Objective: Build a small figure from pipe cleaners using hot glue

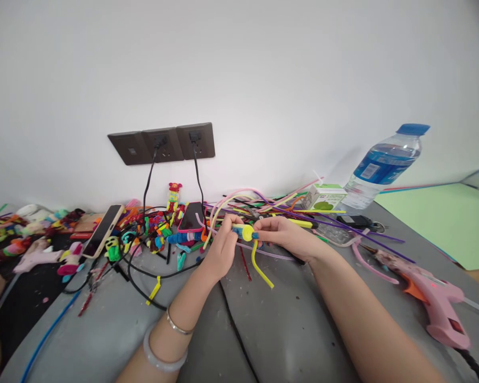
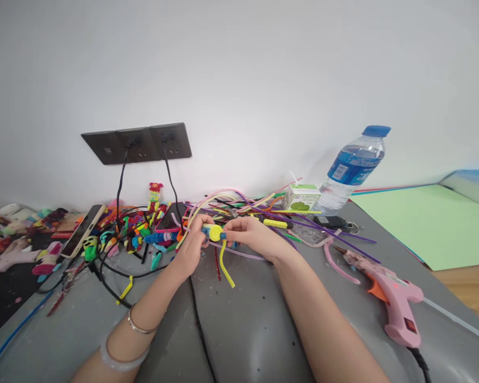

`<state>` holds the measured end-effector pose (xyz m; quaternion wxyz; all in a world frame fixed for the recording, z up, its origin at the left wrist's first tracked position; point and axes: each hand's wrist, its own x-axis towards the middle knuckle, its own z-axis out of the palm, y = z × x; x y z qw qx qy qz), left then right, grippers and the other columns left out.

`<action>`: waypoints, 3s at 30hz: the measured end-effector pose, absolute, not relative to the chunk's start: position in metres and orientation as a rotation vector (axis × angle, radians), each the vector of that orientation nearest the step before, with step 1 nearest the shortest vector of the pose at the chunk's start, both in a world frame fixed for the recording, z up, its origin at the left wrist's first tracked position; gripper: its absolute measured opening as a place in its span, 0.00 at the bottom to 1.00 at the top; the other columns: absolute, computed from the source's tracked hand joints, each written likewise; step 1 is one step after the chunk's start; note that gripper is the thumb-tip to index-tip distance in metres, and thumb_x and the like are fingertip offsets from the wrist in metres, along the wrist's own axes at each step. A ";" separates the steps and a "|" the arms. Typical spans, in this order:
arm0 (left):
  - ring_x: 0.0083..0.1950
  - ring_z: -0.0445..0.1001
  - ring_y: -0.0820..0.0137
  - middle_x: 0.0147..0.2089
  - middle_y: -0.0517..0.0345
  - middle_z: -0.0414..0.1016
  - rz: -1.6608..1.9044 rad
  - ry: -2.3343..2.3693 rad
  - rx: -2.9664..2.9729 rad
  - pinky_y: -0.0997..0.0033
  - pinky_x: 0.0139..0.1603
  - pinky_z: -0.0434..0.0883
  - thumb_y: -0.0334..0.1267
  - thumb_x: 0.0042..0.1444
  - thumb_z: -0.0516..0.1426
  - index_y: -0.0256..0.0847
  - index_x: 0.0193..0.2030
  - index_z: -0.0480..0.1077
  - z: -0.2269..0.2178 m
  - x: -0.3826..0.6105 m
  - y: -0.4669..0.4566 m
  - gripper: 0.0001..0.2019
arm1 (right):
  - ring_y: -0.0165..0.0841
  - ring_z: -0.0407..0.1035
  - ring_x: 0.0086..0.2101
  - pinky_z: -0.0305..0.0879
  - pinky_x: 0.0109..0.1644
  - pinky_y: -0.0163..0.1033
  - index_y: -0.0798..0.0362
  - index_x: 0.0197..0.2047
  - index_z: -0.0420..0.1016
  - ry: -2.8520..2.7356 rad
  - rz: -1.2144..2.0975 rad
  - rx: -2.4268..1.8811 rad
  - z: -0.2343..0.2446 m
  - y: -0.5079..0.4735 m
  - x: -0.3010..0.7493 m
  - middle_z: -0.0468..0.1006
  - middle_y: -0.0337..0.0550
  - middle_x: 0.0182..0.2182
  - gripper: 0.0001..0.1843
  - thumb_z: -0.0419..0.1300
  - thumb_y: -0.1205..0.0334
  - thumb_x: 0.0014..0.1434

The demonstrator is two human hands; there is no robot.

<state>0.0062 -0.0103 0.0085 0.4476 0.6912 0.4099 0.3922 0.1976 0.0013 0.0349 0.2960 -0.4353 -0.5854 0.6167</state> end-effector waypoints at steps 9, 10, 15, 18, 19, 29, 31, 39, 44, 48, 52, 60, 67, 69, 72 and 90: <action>0.30 0.54 0.72 0.33 0.63 0.55 0.957 0.960 1.649 0.70 0.31 0.56 0.32 0.60 0.42 0.43 0.40 0.58 0.011 0.006 -0.010 0.07 | 0.26 0.58 0.24 0.50 0.28 0.34 0.54 0.29 0.74 -1.546 1.653 -1.153 0.035 0.002 0.199 0.72 0.36 0.23 0.16 0.68 0.49 0.47; 0.29 0.54 0.72 0.32 0.63 0.55 0.950 0.951 1.648 0.70 0.31 0.56 0.32 0.60 0.41 0.43 0.40 0.58 0.012 0.006 -0.009 0.07 | 0.26 0.58 0.24 0.50 0.28 0.34 0.54 0.29 0.74 -1.547 1.654 -1.154 0.035 0.002 0.199 0.72 0.36 0.23 0.17 0.68 0.49 0.47; 0.29 0.54 0.72 0.32 0.63 0.55 0.945 0.958 1.674 0.71 0.31 0.56 0.32 0.58 0.41 0.43 0.40 0.58 0.014 0.006 -0.010 0.08 | 0.26 0.60 0.24 0.52 0.28 0.34 0.54 0.28 0.74 -1.533 1.671 -1.137 0.036 0.001 0.199 0.73 0.36 0.23 0.16 0.69 0.50 0.47; 0.30 0.54 0.71 0.34 0.61 0.57 0.957 0.969 1.690 0.71 0.31 0.57 0.34 0.59 0.42 0.43 0.40 0.59 0.013 0.006 -0.010 0.07 | 0.27 0.59 0.23 0.51 0.27 0.34 0.53 0.29 0.74 -1.556 1.649 -1.148 0.036 0.001 0.200 0.72 0.36 0.23 0.15 0.68 0.50 0.48; 0.30 0.54 0.71 0.34 0.61 0.57 0.959 0.971 1.694 0.71 0.32 0.57 0.34 0.60 0.42 0.43 0.40 0.59 0.013 0.006 -0.010 0.07 | 0.27 0.58 0.23 0.50 0.27 0.35 0.53 0.29 0.74 -1.566 1.639 -1.153 0.035 0.001 0.200 0.72 0.36 0.23 0.15 0.67 0.49 0.49; 0.31 0.57 0.72 0.36 0.61 0.60 0.994 0.989 1.658 0.73 0.31 0.59 0.34 0.60 0.44 0.42 0.40 0.61 0.014 0.007 -0.010 0.07 | 0.26 0.60 0.24 0.52 0.28 0.34 0.53 0.29 0.75 -1.535 1.661 -1.117 0.031 0.003 0.202 0.74 0.35 0.23 0.13 0.68 0.52 0.49; 0.30 0.57 0.73 0.34 0.62 0.60 0.983 0.986 1.568 0.73 0.29 0.58 0.34 0.60 0.44 0.42 0.40 0.61 0.014 0.007 -0.009 0.07 | 0.26 0.62 0.25 0.53 0.29 0.33 0.53 0.30 0.75 -1.543 1.671 -1.076 0.031 0.002 0.202 0.76 0.37 0.25 0.13 0.68 0.52 0.51; 0.26 0.56 0.77 0.30 0.64 0.57 1.090 0.895 1.182 0.77 0.24 0.55 0.39 0.58 0.50 0.43 0.40 0.61 0.013 0.011 -0.002 0.05 | 0.32 0.72 0.34 0.60 0.33 0.34 0.53 0.41 0.71 -1.464 1.731 -0.970 0.032 0.002 0.202 0.81 0.45 0.33 0.18 0.67 0.52 0.53; 0.23 0.57 0.79 0.28 0.66 0.57 1.127 0.863 0.981 0.78 0.22 0.55 0.46 0.56 0.56 0.43 0.39 0.61 0.018 0.011 -0.001 0.11 | 0.31 0.73 0.34 0.64 0.38 0.35 0.53 0.42 0.72 -1.390 1.761 -0.948 0.034 0.001 0.205 0.80 0.42 0.34 0.19 0.70 0.55 0.50; 0.23 0.59 0.80 0.30 0.65 0.61 1.102 0.826 0.934 0.78 0.22 0.57 0.53 0.52 0.61 0.41 0.39 0.63 0.020 0.009 -0.001 0.18 | 0.32 0.73 0.36 0.66 0.40 0.37 0.53 0.43 0.74 -1.383 1.752 -0.973 0.037 0.000 0.208 0.78 0.42 0.34 0.19 0.69 0.54 0.51; 0.24 0.58 0.79 0.29 0.66 0.59 1.002 0.804 1.119 0.78 0.23 0.58 0.53 0.49 0.64 0.41 0.39 0.66 0.019 0.002 0.001 0.20 | 0.31 0.71 0.33 0.64 0.37 0.36 0.52 0.40 0.73 -1.245 1.631 -1.021 0.036 0.004 0.209 0.76 0.40 0.31 0.19 0.69 0.51 0.49; 0.37 0.68 0.69 0.38 0.54 0.73 0.775 0.780 1.890 0.72 0.35 0.64 0.46 0.50 0.65 0.39 0.40 0.74 0.023 0.006 -0.009 0.15 | 0.29 0.67 0.29 0.63 0.35 0.36 0.49 0.38 0.72 -1.007 1.372 -1.051 0.033 0.012 0.215 0.71 0.36 0.28 0.16 0.67 0.53 0.48; 0.37 0.71 0.68 0.43 0.57 0.76 0.559 0.786 2.117 0.69 0.40 0.67 0.37 0.52 0.63 0.46 0.50 0.71 0.015 0.015 -0.018 0.17 | 0.29 0.67 0.30 0.62 0.35 0.35 0.49 0.38 0.72 -0.970 1.303 -1.039 0.031 0.014 0.214 0.71 0.36 0.27 0.14 0.65 0.54 0.48; 0.40 0.72 0.67 0.43 0.57 0.76 0.564 0.776 2.163 0.68 0.43 0.67 0.36 0.54 0.62 0.45 0.48 0.71 0.015 0.016 -0.018 0.14 | 0.29 0.67 0.31 0.61 0.35 0.35 0.49 0.38 0.72 -0.966 1.306 -1.035 0.031 0.014 0.213 0.72 0.36 0.27 0.14 0.66 0.54 0.48; 0.48 0.72 0.65 0.47 0.55 0.76 0.591 0.693 2.214 0.67 0.50 0.67 0.34 0.55 0.61 0.45 0.47 0.71 0.016 0.017 -0.017 0.12 | 0.29 0.67 0.30 0.61 0.34 0.35 0.50 0.37 0.73 -0.945 1.319 -1.021 0.031 0.014 0.212 0.73 0.37 0.27 0.14 0.66 0.55 0.47; 0.43 0.76 0.68 0.43 0.52 0.78 0.689 0.620 2.189 0.70 0.46 0.71 0.35 0.56 0.62 0.39 0.42 0.75 0.018 0.017 -0.016 0.07 | 0.25 0.69 0.26 0.60 0.32 0.33 0.53 0.37 0.73 -0.891 1.357 -0.981 0.032 0.015 0.211 0.74 0.34 0.25 0.15 0.68 0.58 0.45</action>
